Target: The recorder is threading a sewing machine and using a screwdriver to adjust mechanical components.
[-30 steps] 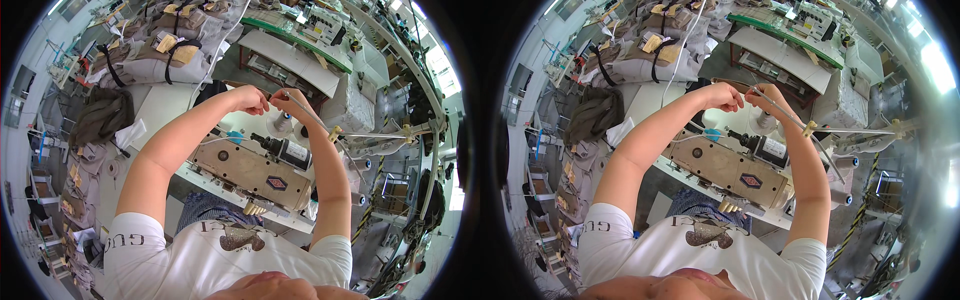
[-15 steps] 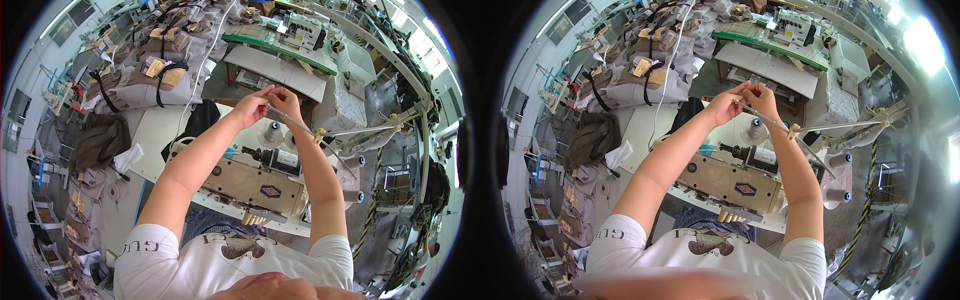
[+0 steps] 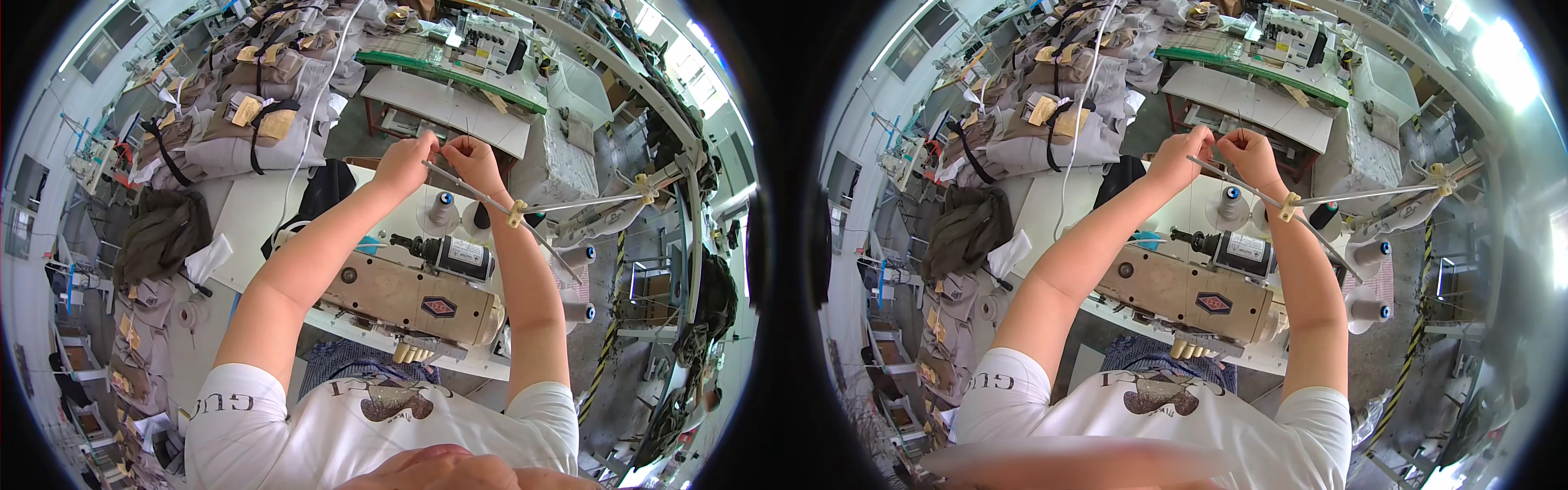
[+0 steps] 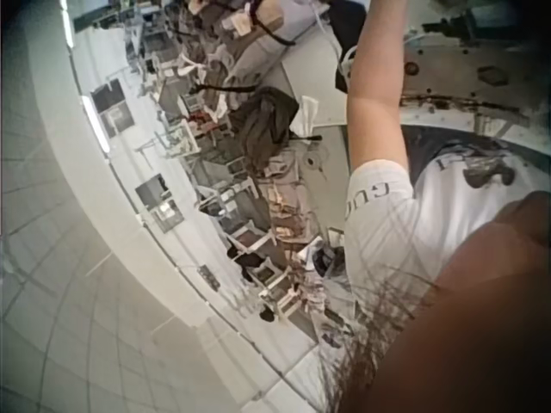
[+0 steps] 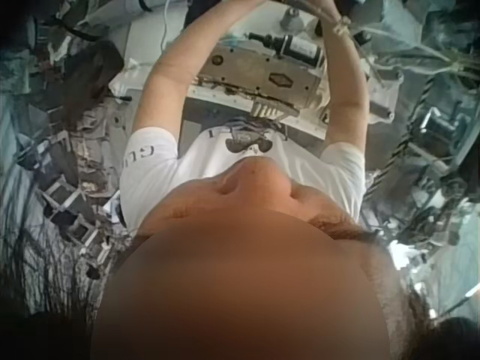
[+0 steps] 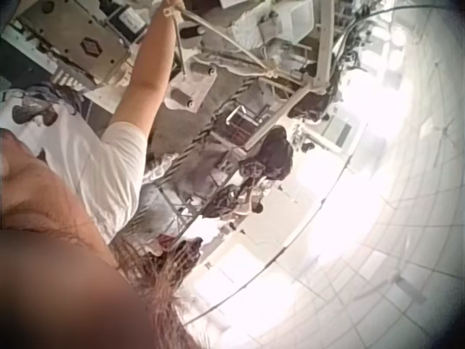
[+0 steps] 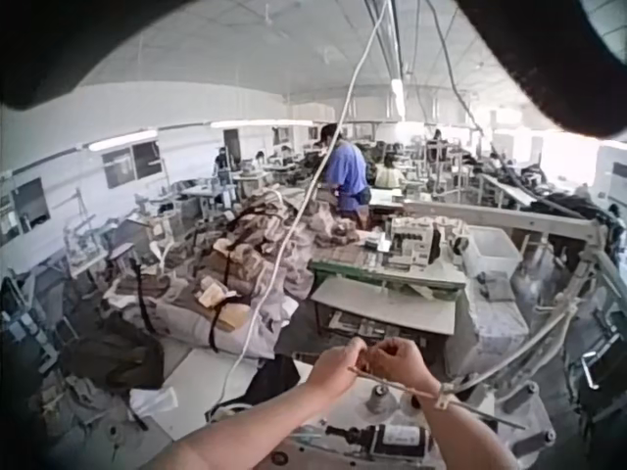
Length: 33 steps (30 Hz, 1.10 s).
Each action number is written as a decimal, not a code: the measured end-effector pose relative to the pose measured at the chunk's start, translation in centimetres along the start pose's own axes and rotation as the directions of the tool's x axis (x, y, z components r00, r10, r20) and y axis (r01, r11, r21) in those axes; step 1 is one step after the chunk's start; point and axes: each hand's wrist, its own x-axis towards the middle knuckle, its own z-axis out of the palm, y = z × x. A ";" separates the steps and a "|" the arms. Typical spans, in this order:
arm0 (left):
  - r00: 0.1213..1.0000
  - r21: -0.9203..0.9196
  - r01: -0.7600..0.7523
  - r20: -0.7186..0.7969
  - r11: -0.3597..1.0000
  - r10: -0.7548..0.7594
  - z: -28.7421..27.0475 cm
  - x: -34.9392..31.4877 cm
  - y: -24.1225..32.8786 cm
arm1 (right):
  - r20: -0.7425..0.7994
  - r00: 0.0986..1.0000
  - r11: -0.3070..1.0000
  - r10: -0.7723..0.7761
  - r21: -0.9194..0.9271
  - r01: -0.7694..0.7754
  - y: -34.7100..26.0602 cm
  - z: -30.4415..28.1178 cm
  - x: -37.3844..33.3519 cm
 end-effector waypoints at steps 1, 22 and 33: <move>1.000 0.055 0.005 0.029 0.998 -0.007 -0.1 0.0 -0.1 | 0.014 1.000 0.999 -0.023 0.022 0.023 0.1 0.0 0.0; 0.704 -0.856 0.478 0.508 -0.198 -0.497 2.1 0.7 -0.8 | -0.188 0.981 0.998 -0.053 -0.050 0.044 0.4 -0.1 -0.4; 0.765 -0.870 0.233 0.439 -0.434 -0.470 -0.8 1.0 -1.8 | -0.210 0.966 0.969 -0.151 -0.225 0.103 0.6 -0.7 -0.5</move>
